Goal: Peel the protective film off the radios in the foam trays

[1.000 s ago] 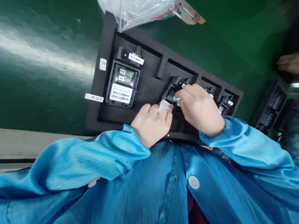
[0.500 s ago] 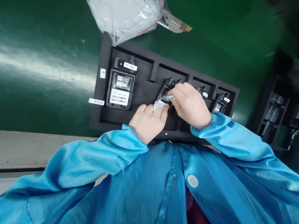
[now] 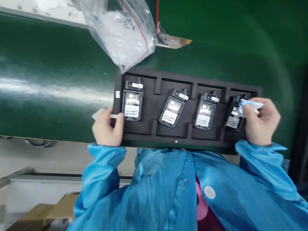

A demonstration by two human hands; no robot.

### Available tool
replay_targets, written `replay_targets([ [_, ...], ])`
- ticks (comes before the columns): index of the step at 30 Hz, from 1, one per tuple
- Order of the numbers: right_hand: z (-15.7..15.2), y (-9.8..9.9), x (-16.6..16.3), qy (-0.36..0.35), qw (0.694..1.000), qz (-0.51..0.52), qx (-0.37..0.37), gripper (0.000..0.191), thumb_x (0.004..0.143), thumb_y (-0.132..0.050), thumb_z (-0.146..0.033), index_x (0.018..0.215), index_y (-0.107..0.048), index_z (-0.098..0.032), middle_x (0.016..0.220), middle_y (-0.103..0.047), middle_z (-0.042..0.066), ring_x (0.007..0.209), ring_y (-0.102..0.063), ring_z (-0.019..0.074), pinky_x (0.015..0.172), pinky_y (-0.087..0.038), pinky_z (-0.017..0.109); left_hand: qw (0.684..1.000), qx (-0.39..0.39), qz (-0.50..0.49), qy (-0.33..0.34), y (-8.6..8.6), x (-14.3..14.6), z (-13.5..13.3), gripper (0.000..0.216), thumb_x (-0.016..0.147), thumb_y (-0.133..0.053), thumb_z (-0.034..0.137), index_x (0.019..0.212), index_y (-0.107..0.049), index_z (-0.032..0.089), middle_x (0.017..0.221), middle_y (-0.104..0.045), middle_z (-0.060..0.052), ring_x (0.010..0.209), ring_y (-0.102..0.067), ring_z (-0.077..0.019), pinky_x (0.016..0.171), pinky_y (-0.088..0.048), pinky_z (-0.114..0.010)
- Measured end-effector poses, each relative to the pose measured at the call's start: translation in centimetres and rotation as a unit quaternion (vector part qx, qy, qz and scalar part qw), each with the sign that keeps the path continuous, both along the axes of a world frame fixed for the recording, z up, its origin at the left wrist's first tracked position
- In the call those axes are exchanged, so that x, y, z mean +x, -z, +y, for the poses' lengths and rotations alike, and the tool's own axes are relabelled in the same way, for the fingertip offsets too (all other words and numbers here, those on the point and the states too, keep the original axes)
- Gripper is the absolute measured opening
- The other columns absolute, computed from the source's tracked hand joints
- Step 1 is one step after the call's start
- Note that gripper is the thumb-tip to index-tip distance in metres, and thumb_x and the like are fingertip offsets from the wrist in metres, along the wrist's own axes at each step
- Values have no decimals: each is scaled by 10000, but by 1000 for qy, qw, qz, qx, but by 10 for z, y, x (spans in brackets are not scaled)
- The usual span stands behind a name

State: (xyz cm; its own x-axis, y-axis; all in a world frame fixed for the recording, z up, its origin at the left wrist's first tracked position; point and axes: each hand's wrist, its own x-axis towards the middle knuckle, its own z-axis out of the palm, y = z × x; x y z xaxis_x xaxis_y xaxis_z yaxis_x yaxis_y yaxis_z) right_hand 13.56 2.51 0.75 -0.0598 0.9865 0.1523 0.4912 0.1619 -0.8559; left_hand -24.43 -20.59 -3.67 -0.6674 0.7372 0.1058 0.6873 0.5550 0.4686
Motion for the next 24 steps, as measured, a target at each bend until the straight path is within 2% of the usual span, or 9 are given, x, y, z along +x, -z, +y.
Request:
replay_targets([
  [4,-2,5,24,26,999,13,-15,175,738,-771,-304,898,-716,-257,758,-611,-7,618,-510,126,620,-361,297,999,-11,-11,31,-1,20,13,478,927,-470,447,1263,-628,146,931,-672,-78,866,-614,-208,788,-463,-308],
  [8,-5,-13,25,38,999,-7,19,169,763,-745,-317,928,-710,-298,783,-599,-14,635,-525,148,640,-370,308,996,-13,-28,82,-3,51,26,493,921,-518,453,1299,-603,149,953,-675,-77,906,-626,-214,812,-475,-302],
  [10,-7,-28,12,10,999,-36,13,164,783,-728,-309,944,-702,-293,805,-610,1,671,-548,160,646,-382,314,994,2,-31,106,-4,68,32,513,915,-546,462,1311,-590,139,958,-673,-83,909,-627,-216,808,-479,-302],
  [13,-10,-45,-22,-84,989,-116,-23,151,821,-689,-315,964,-676,-267,857,-648,27,722,-581,175,664,-413,323,991,44,24,121,-8,86,38,555,906,-578,461,1337,-560,112,936,-659,-99,876,-622,-220,783,-474,-315],
  [14,-11,-48,-36,-127,980,-151,-18,138,830,-677,-315,954,-670,-255,870,-660,31,740,-590,179,679,-425,325,986,61,57,142,-11,90,41,555,907,-584,450,1345,-552,112,922,-656,-101,866,-621,-222,771,-467,-321],
  [16,-12,-49,-67,-230,948,-218,22,106,849,-655,-300,932,-660,-233,889,-675,34,801,-601,188,736,-445,331,962,88,122,229,-18,93,46,503,918,-583,413,1336,-562,134,883,-658,-92,851,-623,-226,735,-446,-330],
  [19,-13,-40,-114,-366,886,-275,79,85,899,-588,-267,936,-639,-211,898,-668,35,875,-575,197,802,-433,333,917,55,176,355,-27,92,57,427,928,-574,396,1287,-607,165,878,-671,-91,822,-622,-241,677,-414,-352],
  [21,-14,-31,-141,-417,851,-305,92,106,924,-546,-258,958,-626,-196,925,-660,46,891,-549,204,817,-420,336,909,2,180,375,-29,90,63,465,909,-601,409,1301,-600,159,903,-671,-104,812,-614,-257,659,-404,-369],
  [24,-17,-23,-169,-450,804,-371,117,129,932,-516,-229,974,-624,-174,966,-645,67,917,-524,227,820,-403,349,907,-47,159,388,-29,88,67,519,883,-646,368,1341,-569,136,922,-663,-119,845,-610,-270,668,-406,-381],
])
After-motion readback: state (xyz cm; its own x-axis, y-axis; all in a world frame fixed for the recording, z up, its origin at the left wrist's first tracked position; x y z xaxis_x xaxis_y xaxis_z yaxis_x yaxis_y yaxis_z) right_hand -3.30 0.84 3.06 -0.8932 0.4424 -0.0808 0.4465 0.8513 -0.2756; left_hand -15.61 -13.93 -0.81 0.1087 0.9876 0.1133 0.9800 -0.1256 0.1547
